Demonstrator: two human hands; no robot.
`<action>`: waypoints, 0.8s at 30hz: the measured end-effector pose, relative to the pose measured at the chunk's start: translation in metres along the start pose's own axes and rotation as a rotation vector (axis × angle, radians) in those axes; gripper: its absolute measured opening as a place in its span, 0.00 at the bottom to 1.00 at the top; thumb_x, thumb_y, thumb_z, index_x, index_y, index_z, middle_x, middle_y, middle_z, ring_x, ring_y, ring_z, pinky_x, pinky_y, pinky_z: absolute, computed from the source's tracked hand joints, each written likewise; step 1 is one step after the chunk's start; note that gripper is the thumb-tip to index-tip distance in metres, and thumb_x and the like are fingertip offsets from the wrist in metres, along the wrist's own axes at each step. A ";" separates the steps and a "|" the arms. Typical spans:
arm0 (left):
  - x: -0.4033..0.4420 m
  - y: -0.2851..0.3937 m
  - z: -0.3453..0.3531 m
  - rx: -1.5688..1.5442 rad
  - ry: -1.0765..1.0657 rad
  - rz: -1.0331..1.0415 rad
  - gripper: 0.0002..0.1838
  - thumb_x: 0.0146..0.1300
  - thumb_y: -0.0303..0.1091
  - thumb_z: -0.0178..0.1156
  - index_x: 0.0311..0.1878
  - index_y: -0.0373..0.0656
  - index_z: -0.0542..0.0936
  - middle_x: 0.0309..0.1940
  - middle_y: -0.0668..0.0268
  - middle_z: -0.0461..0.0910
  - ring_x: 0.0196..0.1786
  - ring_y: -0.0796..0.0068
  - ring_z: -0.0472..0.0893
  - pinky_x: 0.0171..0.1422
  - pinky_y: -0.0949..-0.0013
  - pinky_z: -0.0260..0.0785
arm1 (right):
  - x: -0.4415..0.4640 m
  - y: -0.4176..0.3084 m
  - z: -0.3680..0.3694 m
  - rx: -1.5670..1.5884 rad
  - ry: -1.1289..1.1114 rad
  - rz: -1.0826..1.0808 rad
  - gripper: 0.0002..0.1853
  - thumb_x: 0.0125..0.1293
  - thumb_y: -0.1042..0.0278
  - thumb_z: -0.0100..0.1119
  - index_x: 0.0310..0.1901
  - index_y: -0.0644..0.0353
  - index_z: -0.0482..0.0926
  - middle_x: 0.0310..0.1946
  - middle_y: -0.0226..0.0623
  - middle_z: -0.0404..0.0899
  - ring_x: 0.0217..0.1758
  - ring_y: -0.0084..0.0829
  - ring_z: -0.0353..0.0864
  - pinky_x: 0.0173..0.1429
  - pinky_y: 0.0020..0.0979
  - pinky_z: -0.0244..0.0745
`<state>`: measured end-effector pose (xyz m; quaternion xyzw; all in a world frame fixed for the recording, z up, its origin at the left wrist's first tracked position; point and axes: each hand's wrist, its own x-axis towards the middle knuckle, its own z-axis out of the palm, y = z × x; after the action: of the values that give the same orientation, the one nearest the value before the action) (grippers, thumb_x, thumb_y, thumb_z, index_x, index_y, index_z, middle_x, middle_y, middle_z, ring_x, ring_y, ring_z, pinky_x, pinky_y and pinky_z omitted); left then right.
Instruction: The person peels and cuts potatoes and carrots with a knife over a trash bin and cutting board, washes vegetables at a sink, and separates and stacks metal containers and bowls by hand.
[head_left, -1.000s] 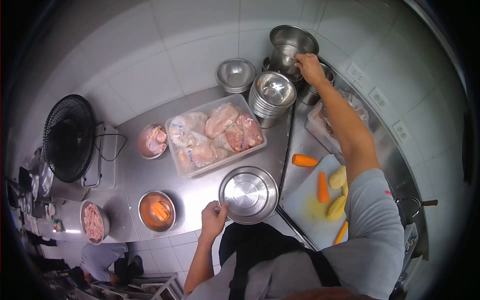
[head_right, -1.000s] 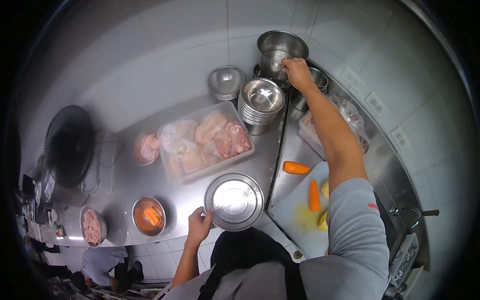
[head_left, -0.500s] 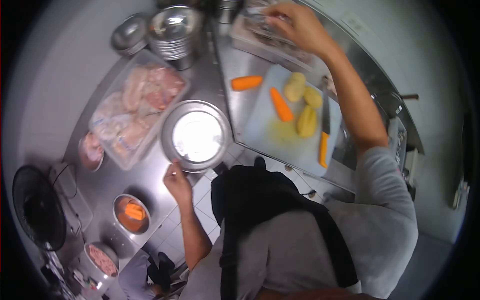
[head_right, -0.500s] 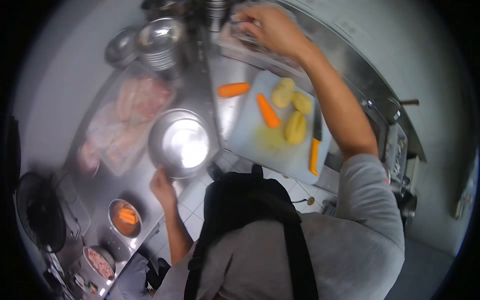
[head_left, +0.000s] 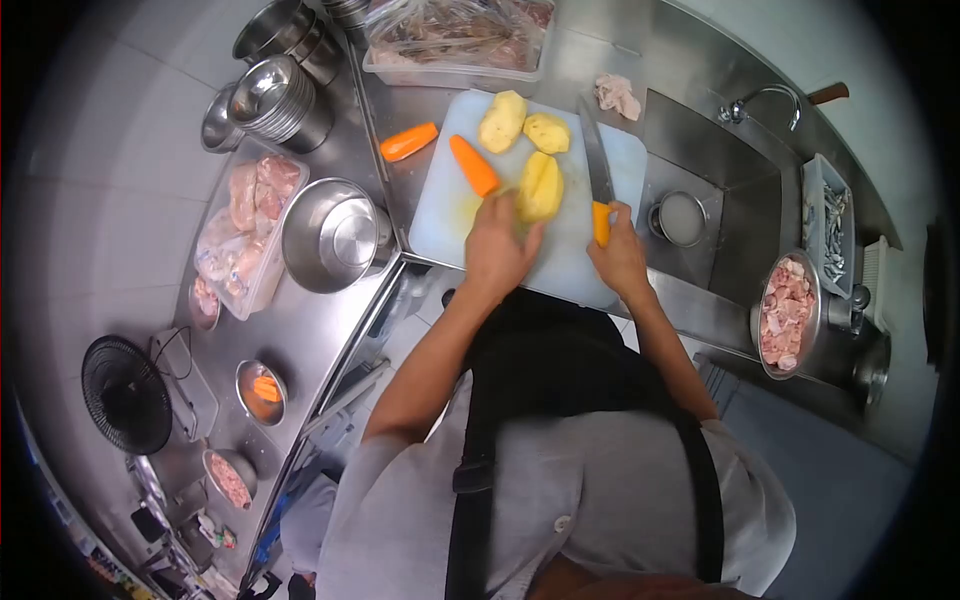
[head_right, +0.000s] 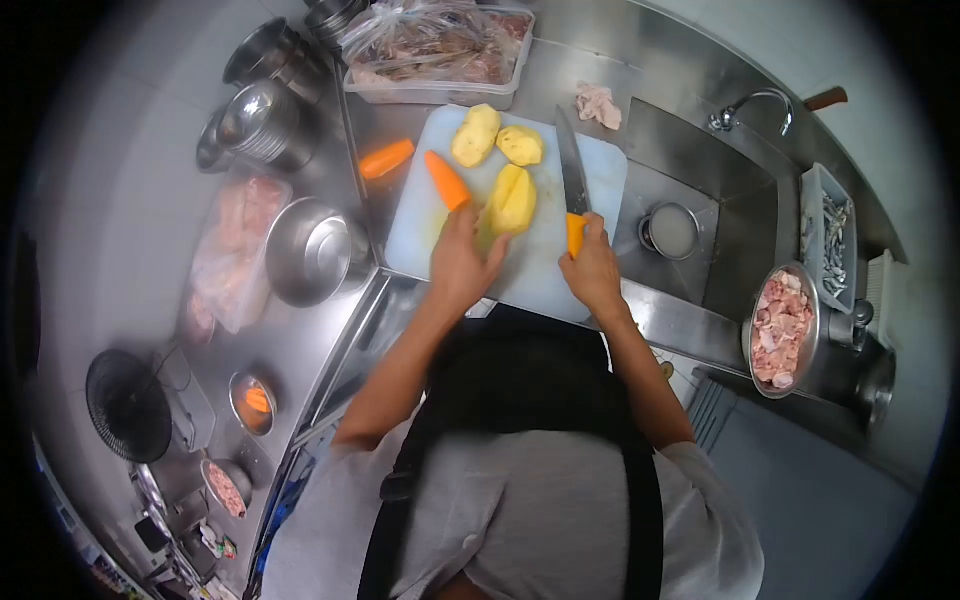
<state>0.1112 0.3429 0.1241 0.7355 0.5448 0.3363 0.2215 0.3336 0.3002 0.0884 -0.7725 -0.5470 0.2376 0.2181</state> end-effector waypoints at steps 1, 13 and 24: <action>0.010 0.012 0.014 0.160 0.019 0.072 0.33 0.61 0.45 0.71 0.64 0.36 0.73 0.54 0.49 0.76 0.55 0.51 0.79 0.55 0.54 0.77 | 0.001 0.007 0.001 -0.005 0.052 -0.024 0.41 0.60 0.61 0.71 0.71 0.59 0.58 0.49 0.60 0.81 0.54 0.59 0.82 0.57 0.50 0.76; 0.026 0.003 0.028 0.238 -0.505 0.255 0.40 0.47 0.24 0.69 0.68 0.58 0.75 0.75 0.60 0.68 0.81 0.46 0.57 0.81 0.44 0.54 | -0.020 0.052 -0.091 0.794 -0.117 0.026 0.16 0.77 0.62 0.57 0.60 0.59 0.75 0.29 0.28 0.75 0.22 0.15 0.70 0.25 0.22 0.67; -0.004 0.020 0.051 0.331 -0.178 0.026 0.41 0.49 0.29 0.74 0.71 0.52 0.73 0.67 0.56 0.69 0.69 0.50 0.68 0.72 0.47 0.63 | 0.001 0.064 -0.080 0.696 -0.198 0.090 0.14 0.77 0.62 0.56 0.57 0.59 0.75 0.27 0.27 0.76 0.21 0.17 0.72 0.25 0.24 0.67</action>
<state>0.1613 0.3350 0.1022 0.7958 0.5613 0.1786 0.1405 0.4295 0.2759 0.1132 -0.6486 -0.4173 0.4926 0.4032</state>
